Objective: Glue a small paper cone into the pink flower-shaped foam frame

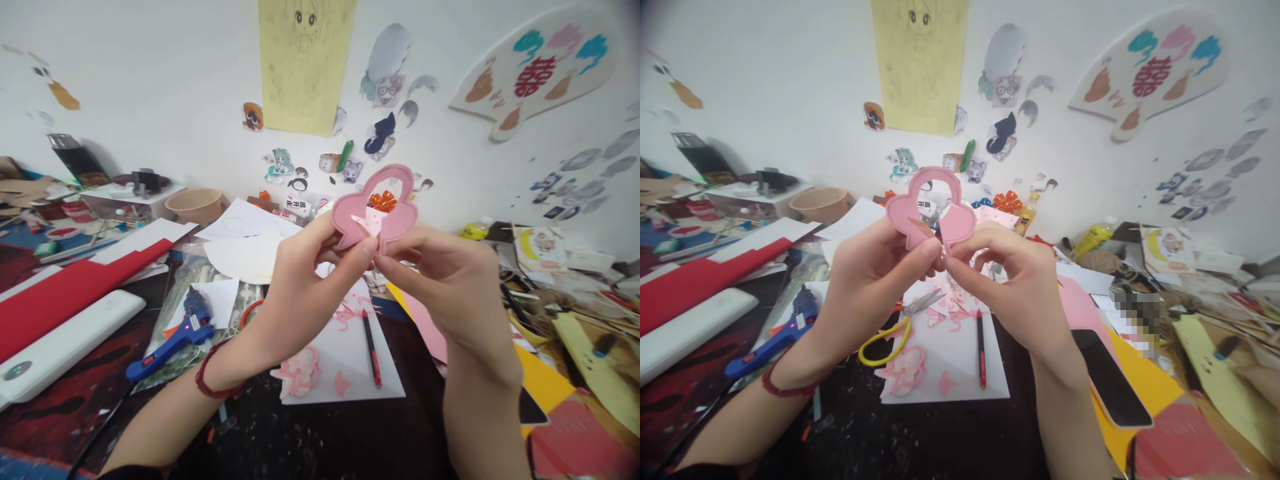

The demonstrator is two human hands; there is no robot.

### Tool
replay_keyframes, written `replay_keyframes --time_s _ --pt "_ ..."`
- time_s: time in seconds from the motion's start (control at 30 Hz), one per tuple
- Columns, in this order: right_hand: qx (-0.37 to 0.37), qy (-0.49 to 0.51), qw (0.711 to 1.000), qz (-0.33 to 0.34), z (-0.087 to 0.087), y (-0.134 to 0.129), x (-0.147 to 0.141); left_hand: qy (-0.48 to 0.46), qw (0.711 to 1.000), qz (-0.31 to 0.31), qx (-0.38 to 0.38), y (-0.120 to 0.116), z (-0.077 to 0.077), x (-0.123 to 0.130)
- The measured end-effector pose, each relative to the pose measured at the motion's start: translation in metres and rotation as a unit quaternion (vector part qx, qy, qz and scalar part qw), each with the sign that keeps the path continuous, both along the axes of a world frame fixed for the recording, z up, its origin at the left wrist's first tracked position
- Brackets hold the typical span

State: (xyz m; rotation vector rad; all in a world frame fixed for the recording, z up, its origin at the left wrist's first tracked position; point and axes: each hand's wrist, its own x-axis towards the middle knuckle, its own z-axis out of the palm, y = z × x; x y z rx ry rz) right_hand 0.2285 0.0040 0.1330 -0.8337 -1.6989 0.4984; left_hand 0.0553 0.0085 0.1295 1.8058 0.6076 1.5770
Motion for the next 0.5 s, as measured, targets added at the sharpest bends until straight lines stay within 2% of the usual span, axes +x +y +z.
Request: replay_keyframes --time_s 0.13,0.27,0.5 --pt "-0.043 -0.015 0.999 0.013 0.0047 -0.0012 0.0059 -0.004 1.0 0.001 -0.006 0.0004 -0.0002 0.0005" --pt "-0.053 -0.017 0.998 0.0 0.0065 -0.0014 0.0098 -0.01 1.0 -0.003 -0.018 0.0012 0.001 0.0005" --pt "-0.072 -0.007 0.997 0.039 -0.0001 0.0038 0.0049 -0.026 0.996 -0.05 -0.068 0.0061 0.0019 0.0005"
